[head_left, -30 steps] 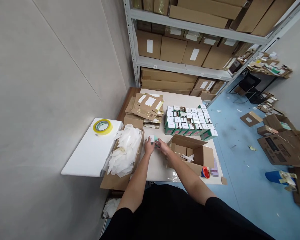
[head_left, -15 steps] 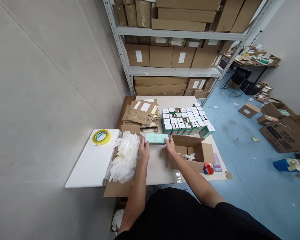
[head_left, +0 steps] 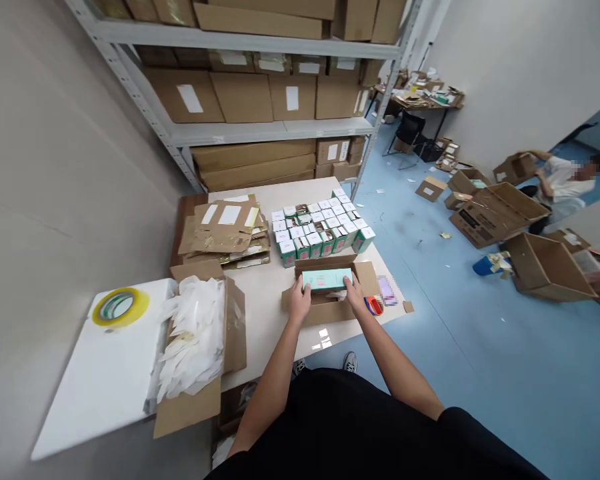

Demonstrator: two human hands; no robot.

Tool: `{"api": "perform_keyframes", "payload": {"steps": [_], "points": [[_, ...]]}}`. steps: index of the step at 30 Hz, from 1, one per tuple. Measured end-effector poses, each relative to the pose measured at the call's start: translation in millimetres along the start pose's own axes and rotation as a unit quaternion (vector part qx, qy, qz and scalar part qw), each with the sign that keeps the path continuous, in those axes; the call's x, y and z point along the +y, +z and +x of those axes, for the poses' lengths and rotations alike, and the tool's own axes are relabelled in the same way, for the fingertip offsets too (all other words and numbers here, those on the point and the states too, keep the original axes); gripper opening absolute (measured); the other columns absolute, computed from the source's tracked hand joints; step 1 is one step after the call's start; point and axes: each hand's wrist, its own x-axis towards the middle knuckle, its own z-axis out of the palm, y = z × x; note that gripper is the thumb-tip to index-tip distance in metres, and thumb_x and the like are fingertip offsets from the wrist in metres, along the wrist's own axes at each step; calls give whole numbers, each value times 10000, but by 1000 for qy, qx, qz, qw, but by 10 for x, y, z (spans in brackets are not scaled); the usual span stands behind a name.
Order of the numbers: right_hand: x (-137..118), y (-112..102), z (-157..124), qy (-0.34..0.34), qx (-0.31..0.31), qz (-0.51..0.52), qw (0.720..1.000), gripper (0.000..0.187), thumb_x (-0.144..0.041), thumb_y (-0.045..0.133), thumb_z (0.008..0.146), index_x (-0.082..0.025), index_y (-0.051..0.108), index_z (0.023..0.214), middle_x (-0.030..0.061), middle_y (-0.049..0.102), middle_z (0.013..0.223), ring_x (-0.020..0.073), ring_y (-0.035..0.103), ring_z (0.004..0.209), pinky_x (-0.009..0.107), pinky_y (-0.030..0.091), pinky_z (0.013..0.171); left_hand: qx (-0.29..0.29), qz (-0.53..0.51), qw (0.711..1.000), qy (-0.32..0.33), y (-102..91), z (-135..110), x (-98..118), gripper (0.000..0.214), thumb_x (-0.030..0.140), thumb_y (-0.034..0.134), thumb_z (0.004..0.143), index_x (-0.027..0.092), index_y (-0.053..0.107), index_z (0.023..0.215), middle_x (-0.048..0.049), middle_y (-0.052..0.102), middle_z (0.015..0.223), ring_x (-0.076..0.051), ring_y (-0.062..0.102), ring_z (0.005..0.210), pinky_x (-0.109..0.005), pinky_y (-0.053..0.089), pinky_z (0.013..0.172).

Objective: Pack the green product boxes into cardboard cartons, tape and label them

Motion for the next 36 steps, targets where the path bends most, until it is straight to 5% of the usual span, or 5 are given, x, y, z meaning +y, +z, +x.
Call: {"api": "perform_keyframes", "payload": {"steps": [6,12,21,29,36], "points": [[40,-335,44,40,24,13,999,849,-626,610,865,-249,404,1597,71,374,1656,270,356,1535,428,297,1259,-104,163,981,27,30,161,-144,685,474,636,911,212,508,1531,-120,421,1628,-322,266,1558,-463,259,1258],[58,-394,-114,33,-22,28,999,719,-577,653,846,-257,556,1482,81,515,1567,287,478,1451,426,396,1197,-289,286,914,7,72,103,-582,1140,521,950,502,228,519,1516,-169,55,1737,-465,-42,1578,-584,279,1206],[4,-228,-89,-15,-57,7,998,616,-494,686,807,-223,653,1359,122,652,1392,308,608,1290,475,473,1108,-147,219,959,102,239,-253,-768,81,246,801,776,213,824,847,-100,440,1610,-470,89,1575,-636,298,1220],[-250,-424,104,-82,-141,11,987,566,-480,670,808,-227,665,1313,116,641,1397,296,605,1267,469,475,1103,-76,195,972,111,290,-785,-476,62,205,747,824,204,809,822,-73,398,1640,-402,-56,1593,-656,227,1251],[-244,-335,-40,-154,-266,15,951,486,-484,637,855,-242,675,1275,115,572,1475,289,573,1311,428,523,1030,-5,255,966,53,270,-1611,-228,53,235,767,813,205,811,806,-59,367,1663,-424,-47,1590,-651,261,1231]]}}
